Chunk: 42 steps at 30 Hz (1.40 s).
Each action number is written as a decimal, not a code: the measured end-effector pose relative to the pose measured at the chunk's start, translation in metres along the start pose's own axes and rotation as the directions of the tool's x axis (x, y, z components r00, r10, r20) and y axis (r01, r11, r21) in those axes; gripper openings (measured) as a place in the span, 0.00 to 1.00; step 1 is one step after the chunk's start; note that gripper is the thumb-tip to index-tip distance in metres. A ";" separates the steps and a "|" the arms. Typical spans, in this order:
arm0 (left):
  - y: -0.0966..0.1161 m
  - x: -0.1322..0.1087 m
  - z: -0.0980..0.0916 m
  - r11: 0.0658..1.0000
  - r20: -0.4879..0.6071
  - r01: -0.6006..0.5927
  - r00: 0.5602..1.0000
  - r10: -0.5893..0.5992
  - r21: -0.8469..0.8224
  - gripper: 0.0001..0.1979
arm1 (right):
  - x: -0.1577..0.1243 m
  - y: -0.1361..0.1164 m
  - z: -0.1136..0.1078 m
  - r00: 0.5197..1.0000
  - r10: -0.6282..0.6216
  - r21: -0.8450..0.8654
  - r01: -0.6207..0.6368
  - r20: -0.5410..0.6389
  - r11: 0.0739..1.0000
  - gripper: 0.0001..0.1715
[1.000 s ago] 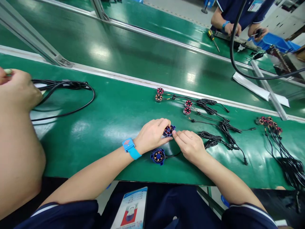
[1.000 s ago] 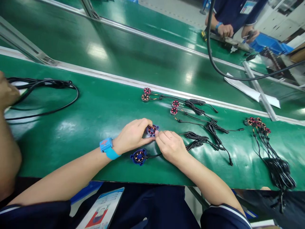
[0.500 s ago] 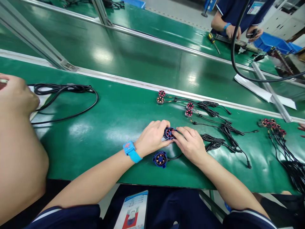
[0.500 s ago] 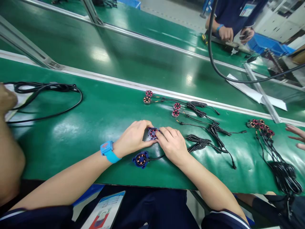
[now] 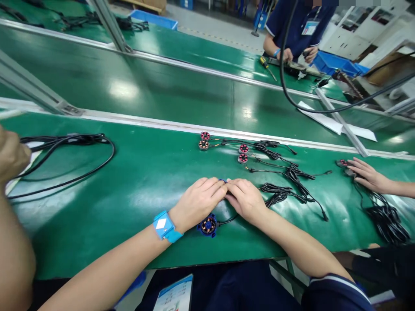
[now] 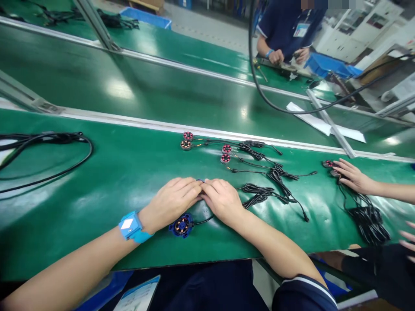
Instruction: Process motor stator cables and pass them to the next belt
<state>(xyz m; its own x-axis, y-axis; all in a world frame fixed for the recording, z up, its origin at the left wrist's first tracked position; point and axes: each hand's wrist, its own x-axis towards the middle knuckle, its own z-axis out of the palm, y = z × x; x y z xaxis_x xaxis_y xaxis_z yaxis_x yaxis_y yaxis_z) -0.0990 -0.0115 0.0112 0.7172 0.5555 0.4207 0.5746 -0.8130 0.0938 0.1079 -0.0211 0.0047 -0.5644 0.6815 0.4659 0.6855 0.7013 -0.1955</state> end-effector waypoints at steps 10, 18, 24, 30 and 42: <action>0.007 0.005 -0.001 0.989 0.096 -0.076 0.993 0.064 0.131 0.16 | -0.003 0.002 0.006 0.994 0.068 0.132 -0.056 -0.088 0.990 0.13; 0.003 0.003 0.002 0.993 0.050 -0.072 0.996 0.068 0.097 0.15 | -0.004 0.001 0.007 0.994 0.076 0.098 -0.068 -0.074 0.993 0.15; 0.003 0.003 0.006 0.992 0.059 -0.064 0.997 0.058 0.108 0.14 | -0.003 0.001 0.007 0.994 0.046 0.042 -0.042 -0.097 0.998 0.14; -0.014 -0.004 0.015 0.971 -0.112 0.102 0.985 -0.128 -0.216 0.17 | -0.003 0.002 0.007 0.990 0.061 0.036 -0.057 -0.126 0.998 0.18; -0.016 -0.009 0.024 0.807 -0.032 0.345 0.912 -0.409 -0.479 0.30 | 0.000 -0.002 0.003 1.000 0.006 -0.099 -0.007 -0.010 0.995 0.18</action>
<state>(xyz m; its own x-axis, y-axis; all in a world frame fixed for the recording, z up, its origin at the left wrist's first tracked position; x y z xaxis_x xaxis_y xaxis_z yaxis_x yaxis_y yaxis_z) -0.1047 0.0008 -0.0158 0.4065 0.8334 0.3743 0.5223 -0.5481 0.6533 0.1045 -0.0220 0.0025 -0.5556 0.6838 0.4730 0.7317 0.6723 -0.1125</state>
